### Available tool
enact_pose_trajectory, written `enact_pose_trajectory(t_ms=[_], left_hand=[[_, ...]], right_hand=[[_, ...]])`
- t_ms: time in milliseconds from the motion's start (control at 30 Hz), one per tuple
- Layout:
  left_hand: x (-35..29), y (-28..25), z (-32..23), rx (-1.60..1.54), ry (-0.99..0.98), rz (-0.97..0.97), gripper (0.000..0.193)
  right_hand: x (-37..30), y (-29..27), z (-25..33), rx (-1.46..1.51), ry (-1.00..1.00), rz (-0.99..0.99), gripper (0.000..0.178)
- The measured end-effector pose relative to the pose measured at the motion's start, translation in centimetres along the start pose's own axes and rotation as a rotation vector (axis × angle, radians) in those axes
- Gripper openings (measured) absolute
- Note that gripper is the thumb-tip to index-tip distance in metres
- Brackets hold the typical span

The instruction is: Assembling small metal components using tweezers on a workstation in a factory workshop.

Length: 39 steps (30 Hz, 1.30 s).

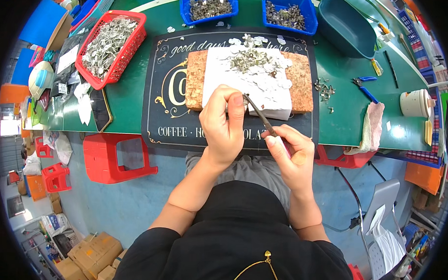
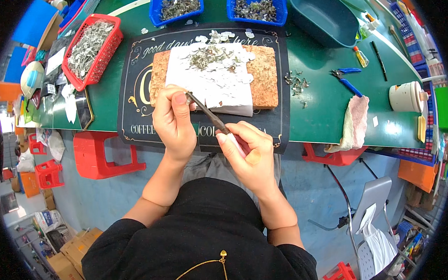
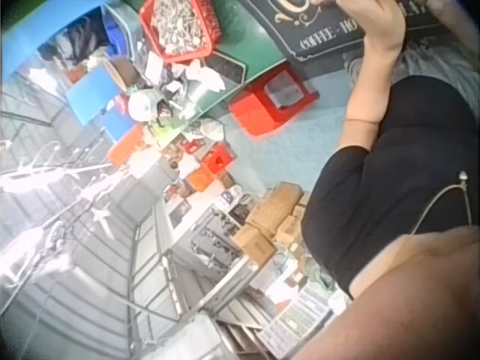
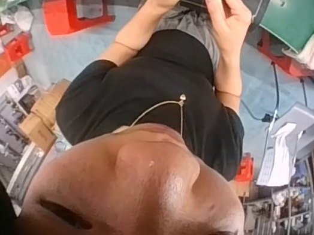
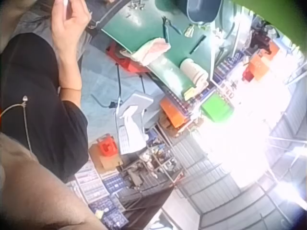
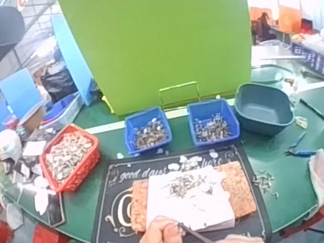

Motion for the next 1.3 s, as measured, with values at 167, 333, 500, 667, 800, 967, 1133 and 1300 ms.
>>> enact_pose_trajectory(t_ms=[167,333,500,667,800,967,1133,1300], left_hand=[[0.2,0.2,0.3,-0.04,-0.049,0.086,0.019],[0.2,1.6,1.0,-0.486,-0.268,0.081,0.029],[-0.1,3.0,1.7,-0.832,-0.272,0.215,0.033],[-0.5,4.4,2.0,-1.151,-0.257,0.281,0.034],[-0.6,4.9,1.1,-1.186,-0.264,0.253,0.033],[0.1,4.0,0.6,-0.927,-0.25,0.303,0.03],[3.9,2.6,-0.9,0.554,0.033,0.351,0.009],[4.7,5.0,-0.1,0.714,0.083,0.391,0.015]], right_hand=[[0.0,0.1,-0.2,-0.012,0.023,0.018,0.012],[0.0,0.4,0.0,0.009,-0.001,0.016,0.012],[0.1,1.2,0.0,0.115,-0.008,0.051,0.019],[-1.0,3.9,-3.3,0.674,0.256,0.232,0.032],[-3.3,9.3,-1.7,1.803,0.485,0.669,0.036],[-3.2,7.7,-2.7,1.593,0.44,0.546,0.036],[-3.1,-8.1,-0.3,-0.061,0.154,-0.346,0.022],[-3.6,-13.2,-1.3,-0.61,0.353,-0.512,0.021]])
Point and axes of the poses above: each hand's wrist, its own x-axis towards the middle knuckle, its own y-axis out of the palm, z = x × y, the point moved 9 cm from there along x, towards the middle knuckle, and after that the axes turned 15 degrees about z, right-handed, at the moved point
